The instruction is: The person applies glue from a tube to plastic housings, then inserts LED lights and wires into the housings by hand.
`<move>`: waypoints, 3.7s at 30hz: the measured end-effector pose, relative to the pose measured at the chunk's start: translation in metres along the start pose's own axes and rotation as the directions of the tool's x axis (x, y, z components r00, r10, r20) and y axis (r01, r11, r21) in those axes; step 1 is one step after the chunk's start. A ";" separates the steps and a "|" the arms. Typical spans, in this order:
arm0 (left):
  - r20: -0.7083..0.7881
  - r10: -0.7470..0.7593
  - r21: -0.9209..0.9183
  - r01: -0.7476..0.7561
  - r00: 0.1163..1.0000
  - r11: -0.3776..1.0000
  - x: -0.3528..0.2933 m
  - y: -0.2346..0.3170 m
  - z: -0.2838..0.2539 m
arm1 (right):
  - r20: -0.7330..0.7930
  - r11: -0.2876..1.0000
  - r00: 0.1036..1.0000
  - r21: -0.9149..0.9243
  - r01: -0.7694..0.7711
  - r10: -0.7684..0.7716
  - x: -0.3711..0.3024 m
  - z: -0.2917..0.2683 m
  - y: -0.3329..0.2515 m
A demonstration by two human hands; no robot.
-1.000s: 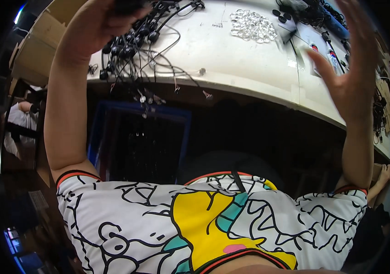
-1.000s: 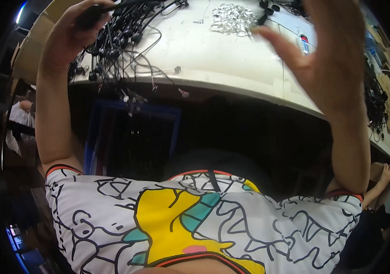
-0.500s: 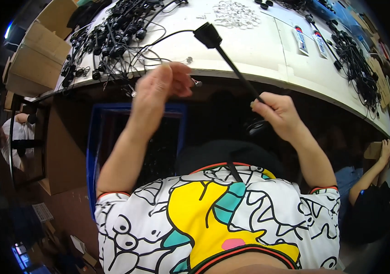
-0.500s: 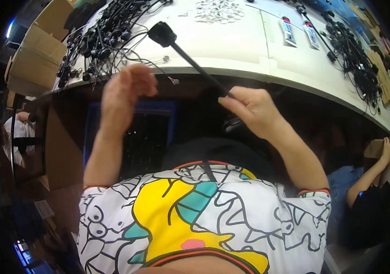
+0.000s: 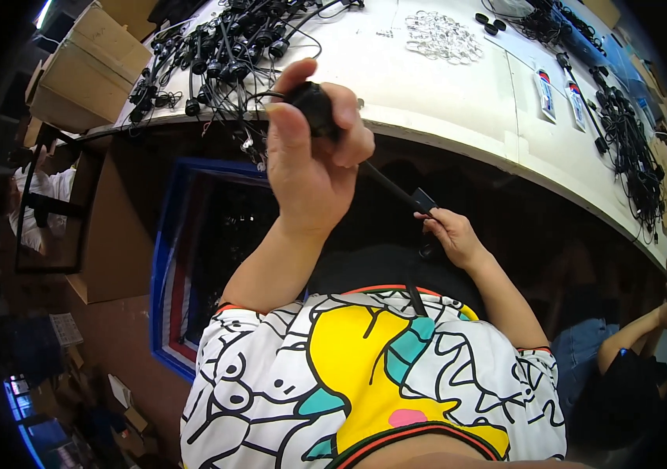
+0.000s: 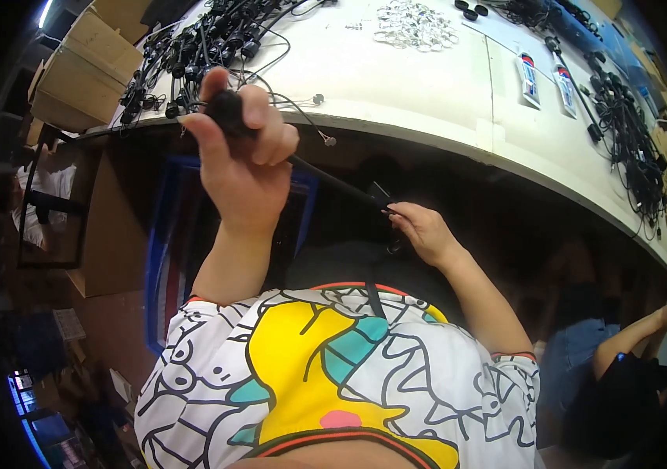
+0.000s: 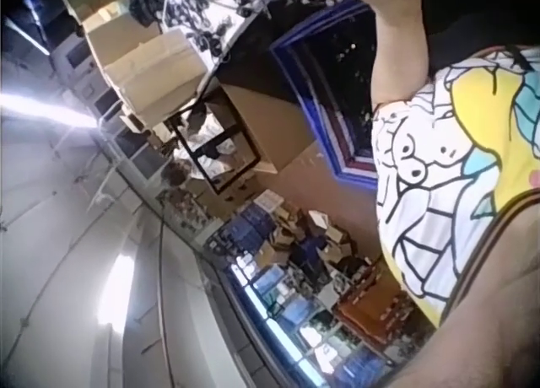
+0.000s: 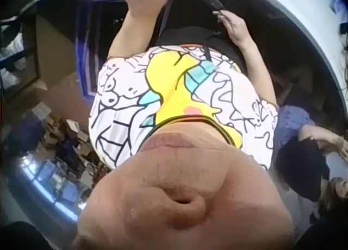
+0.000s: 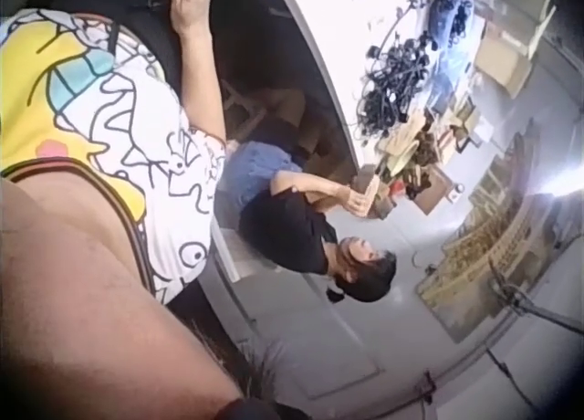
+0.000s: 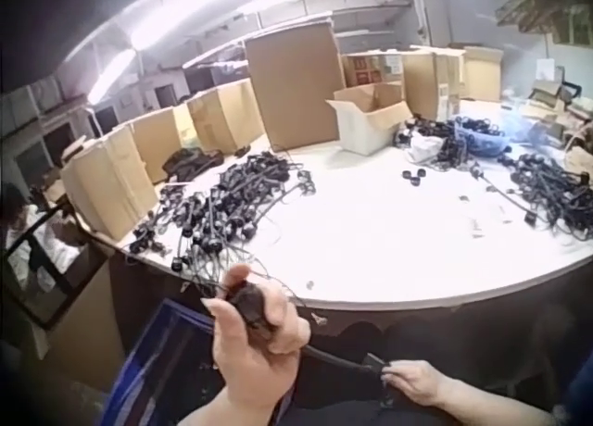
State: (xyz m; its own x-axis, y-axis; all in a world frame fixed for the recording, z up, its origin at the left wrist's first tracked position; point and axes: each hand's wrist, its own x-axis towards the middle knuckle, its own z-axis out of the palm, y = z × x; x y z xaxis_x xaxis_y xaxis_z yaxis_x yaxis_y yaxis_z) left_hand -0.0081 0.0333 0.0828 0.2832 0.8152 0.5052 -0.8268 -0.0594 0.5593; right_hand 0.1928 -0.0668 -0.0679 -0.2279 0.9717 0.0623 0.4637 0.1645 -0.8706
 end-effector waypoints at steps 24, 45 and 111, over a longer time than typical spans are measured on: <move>-0.202 -0.247 0.192 0.286 0.948 0.939 -0.005 -0.003 -0.058 | 0.096 0.768 0.907 -0.573 -0.286 0.410 -0.005 0.022 0.057; 0.112 -0.258 0.115 0.245 0.960 0.963 0.001 -0.042 0.003 | 0.401 0.954 0.898 0.152 -0.260 0.181 0.002 0.020 0.033; -0.157 -0.919 0.436 0.860 0.361 0.263 -0.020 -0.050 -0.038 | 0.010 1.000 1.000 -0.003 -0.029 0.029 0.022 -0.059 -0.053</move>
State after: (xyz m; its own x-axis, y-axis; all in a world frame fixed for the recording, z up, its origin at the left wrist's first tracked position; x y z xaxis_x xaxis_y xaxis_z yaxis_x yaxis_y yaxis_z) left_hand 0.0090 0.0417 0.0202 0.7859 0.4394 -0.4351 0.2381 0.4343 0.8687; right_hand 0.2138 -0.0443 0.0088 -0.2229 0.9743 0.0316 0.4731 0.1365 -0.8704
